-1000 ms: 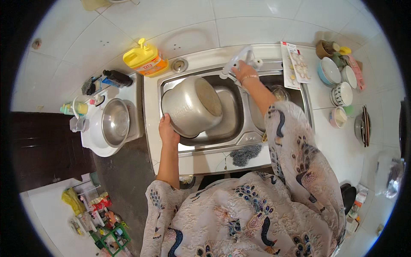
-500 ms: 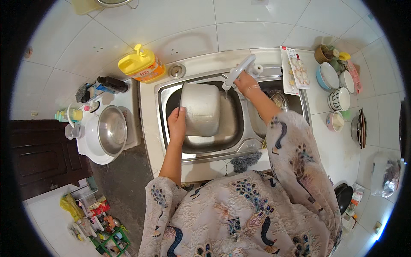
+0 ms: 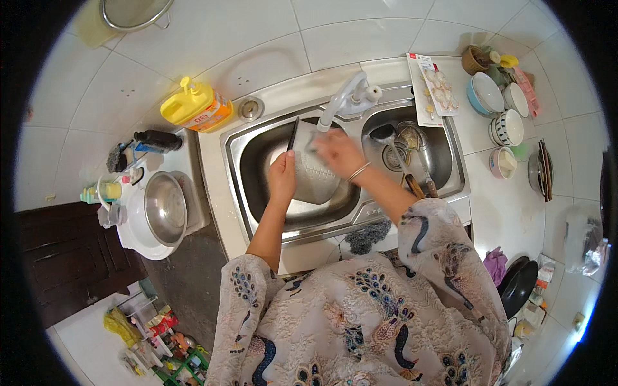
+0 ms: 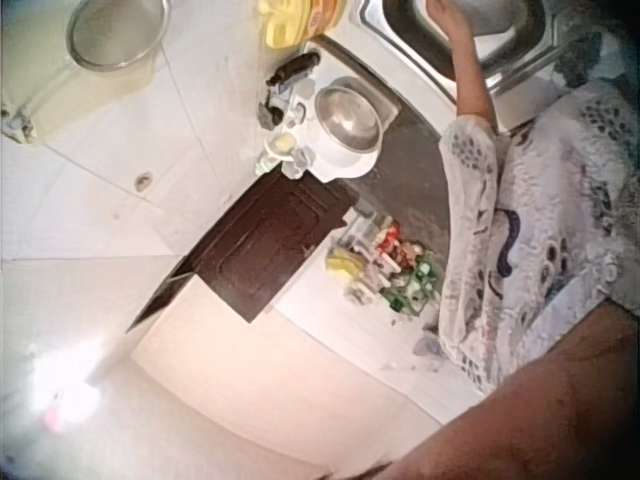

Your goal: The person washes a rice cooker pot in a kitchen sink. They first rinse the pot with water, then scrub the interior and exterior surfaces using a metal scouring pad. The person rinses the pot again to remove residue and places it in the sink.

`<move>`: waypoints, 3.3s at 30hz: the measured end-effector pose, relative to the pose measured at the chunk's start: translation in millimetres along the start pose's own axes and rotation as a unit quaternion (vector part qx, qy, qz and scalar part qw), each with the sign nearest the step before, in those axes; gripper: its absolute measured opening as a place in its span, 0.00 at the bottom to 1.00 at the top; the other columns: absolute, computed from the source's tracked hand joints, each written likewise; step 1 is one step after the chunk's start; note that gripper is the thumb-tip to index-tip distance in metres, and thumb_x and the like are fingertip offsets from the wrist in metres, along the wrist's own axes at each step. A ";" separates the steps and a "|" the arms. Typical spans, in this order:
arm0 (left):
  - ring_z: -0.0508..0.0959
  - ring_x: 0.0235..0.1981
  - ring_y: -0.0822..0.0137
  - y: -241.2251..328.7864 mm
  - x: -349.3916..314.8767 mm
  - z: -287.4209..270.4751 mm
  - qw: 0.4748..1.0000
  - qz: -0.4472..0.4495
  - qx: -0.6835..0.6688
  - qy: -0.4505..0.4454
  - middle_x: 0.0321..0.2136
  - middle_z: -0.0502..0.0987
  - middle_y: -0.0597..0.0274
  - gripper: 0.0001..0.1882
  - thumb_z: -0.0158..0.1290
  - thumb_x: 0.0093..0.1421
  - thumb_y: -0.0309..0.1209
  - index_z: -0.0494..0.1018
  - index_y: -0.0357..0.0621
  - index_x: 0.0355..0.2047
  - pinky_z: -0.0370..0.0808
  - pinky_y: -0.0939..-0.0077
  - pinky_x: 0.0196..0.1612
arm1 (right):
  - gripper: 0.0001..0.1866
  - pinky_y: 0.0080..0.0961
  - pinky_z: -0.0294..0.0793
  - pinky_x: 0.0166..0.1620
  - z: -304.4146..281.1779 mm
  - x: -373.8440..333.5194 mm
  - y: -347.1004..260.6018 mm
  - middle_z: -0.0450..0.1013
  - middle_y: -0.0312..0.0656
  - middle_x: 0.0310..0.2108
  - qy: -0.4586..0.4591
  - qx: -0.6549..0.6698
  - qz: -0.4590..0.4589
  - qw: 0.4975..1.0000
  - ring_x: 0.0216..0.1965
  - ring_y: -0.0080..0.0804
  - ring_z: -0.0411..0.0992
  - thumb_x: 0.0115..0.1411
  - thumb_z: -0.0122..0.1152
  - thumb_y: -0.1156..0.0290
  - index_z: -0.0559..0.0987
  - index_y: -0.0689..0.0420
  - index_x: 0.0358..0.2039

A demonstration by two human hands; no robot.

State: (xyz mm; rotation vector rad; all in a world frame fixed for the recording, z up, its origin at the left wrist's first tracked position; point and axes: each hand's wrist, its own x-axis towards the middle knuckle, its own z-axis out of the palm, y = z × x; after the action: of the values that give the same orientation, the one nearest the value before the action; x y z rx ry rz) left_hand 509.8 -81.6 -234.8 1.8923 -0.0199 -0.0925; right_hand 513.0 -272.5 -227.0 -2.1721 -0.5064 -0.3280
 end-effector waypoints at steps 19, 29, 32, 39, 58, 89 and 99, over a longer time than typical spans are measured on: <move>0.60 0.21 0.78 -17.1 -8.5 -0.2 0.994 0.030 -0.017 0.105 0.17 0.63 0.72 0.18 0.42 0.64 0.36 0.67 0.37 0.21 0.61 0.80 0.25 | 0.19 0.37 0.62 0.53 29.1 39.3 -18.7 0.67 0.46 0.50 -0.135 -0.127 0.013 0.982 0.51 0.37 0.66 0.59 0.42 0.63 0.70 0.53 0.49; 0.62 0.20 0.79 14.9 -10.1 -6.5 0.942 -0.072 -0.219 0.245 0.17 0.66 0.72 0.17 0.40 0.63 0.34 0.68 0.38 0.21 0.60 0.81 0.23 | 0.16 0.30 0.63 0.48 40.1 1.5 34.4 0.71 0.45 0.39 0.076 0.134 0.154 0.976 0.41 0.39 0.68 0.62 0.43 0.65 0.73 0.64 0.40; 0.62 0.21 0.79 13.4 -9.1 -4.3 0.928 -0.086 -0.272 0.238 0.19 0.67 0.70 0.17 0.40 0.63 0.35 0.69 0.37 0.23 0.61 0.80 0.25 | 0.18 0.26 0.67 0.43 35.8 4.5 15.5 0.73 0.42 0.35 0.095 0.259 0.334 0.901 0.37 0.31 0.69 0.62 0.46 0.61 0.74 0.64 0.41; 0.71 0.28 0.72 8.5 -9.0 -0.1 0.904 -0.198 -0.350 0.143 0.26 0.71 0.64 0.15 0.41 0.64 0.36 0.69 0.36 0.34 0.69 0.76 0.34 | 0.20 0.23 0.68 0.33 27.9 -12.9 38.9 0.73 0.47 0.21 0.100 0.139 0.446 0.878 0.25 0.26 0.70 0.57 0.53 0.58 0.77 0.67 0.32; 0.69 0.20 0.70 -23.6 13.4 59.2 0.840 -0.320 -0.433 0.075 0.23 0.68 0.63 0.08 0.43 0.63 0.34 0.63 0.44 0.29 0.65 0.77 0.21 | 0.10 0.37 0.66 0.50 56.1 -44.4 63.9 0.74 0.45 0.37 0.128 0.013 0.152 0.980 0.44 0.47 0.68 0.54 0.49 0.74 0.77 0.59 0.35; 0.72 0.31 0.58 -29.4 79.3 76.6 0.867 -0.378 -0.324 0.024 0.28 0.69 0.56 0.07 0.45 0.49 0.20 0.65 0.35 0.31 0.72 0.61 0.34 | 0.17 0.18 0.65 0.41 42.6 -84.4 108.0 0.71 0.31 0.33 0.336 0.354 0.436 0.757 0.34 0.18 0.65 0.61 0.50 0.62 0.74 0.62 0.42; 0.70 0.46 0.54 -18.0 10.1 26.4 0.780 -0.373 -0.452 0.218 0.48 0.67 0.51 0.19 0.34 0.66 0.36 0.60 0.36 0.51 0.68 0.55 0.49 | 0.15 0.44 0.50 0.59 58.9 -41.7 -25.7 0.66 0.36 0.51 -0.047 -0.099 0.030 0.994 0.56 0.44 0.57 0.54 0.50 0.66 0.75 0.45 0.44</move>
State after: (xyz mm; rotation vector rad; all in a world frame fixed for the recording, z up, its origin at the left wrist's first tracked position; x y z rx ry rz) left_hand 517.3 -101.5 -260.8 0.8139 0.9429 -0.1633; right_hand 467.4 -221.3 -261.1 -2.3990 -0.4782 -0.2523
